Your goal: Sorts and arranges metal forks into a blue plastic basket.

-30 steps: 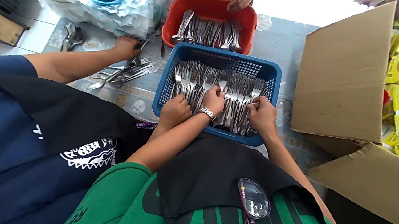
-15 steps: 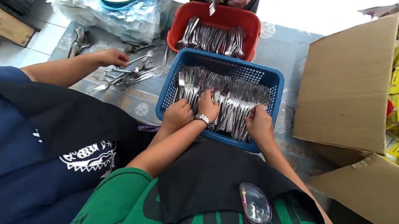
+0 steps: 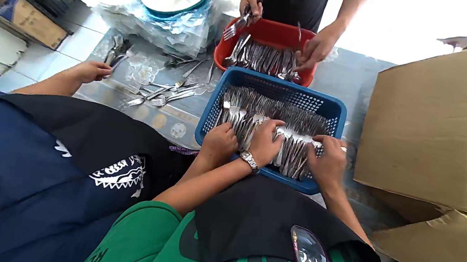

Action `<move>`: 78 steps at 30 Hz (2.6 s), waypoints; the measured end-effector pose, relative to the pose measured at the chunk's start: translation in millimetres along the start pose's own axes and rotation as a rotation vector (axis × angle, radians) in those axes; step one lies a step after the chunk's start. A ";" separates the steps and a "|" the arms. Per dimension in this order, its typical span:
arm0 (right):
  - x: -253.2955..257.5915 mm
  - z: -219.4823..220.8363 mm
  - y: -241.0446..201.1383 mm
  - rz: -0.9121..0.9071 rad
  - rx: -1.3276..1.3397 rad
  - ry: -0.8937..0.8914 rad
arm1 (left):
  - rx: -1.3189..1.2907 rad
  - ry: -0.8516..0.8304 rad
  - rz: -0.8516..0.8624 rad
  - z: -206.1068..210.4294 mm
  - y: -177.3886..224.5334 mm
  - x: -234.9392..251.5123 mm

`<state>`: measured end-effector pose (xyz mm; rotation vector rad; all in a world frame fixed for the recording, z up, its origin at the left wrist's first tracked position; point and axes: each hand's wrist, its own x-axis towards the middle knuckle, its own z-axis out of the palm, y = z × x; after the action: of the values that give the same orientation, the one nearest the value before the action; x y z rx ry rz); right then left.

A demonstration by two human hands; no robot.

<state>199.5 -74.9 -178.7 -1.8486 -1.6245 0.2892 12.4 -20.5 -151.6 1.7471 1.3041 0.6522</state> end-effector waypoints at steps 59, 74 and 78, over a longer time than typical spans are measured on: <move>87.8 -2.6 26.6 0.438 -0.182 -0.219 | 0.208 0.133 -0.473 -132.4 -72.2 58.3; 33.6 50.5 -38.6 -0.104 -0.037 -0.407 | 0.114 0.101 -0.485 -137.4 -112.6 71.8; 33.7 63.7 -59.9 -0.158 -0.088 -0.617 | 0.092 0.102 -0.476 -138.0 -113.1 71.3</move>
<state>122.7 -21.2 -183.2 -1.7796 -2.2077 0.7872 -132.1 102.2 -182.9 1.4070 1.7666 0.4151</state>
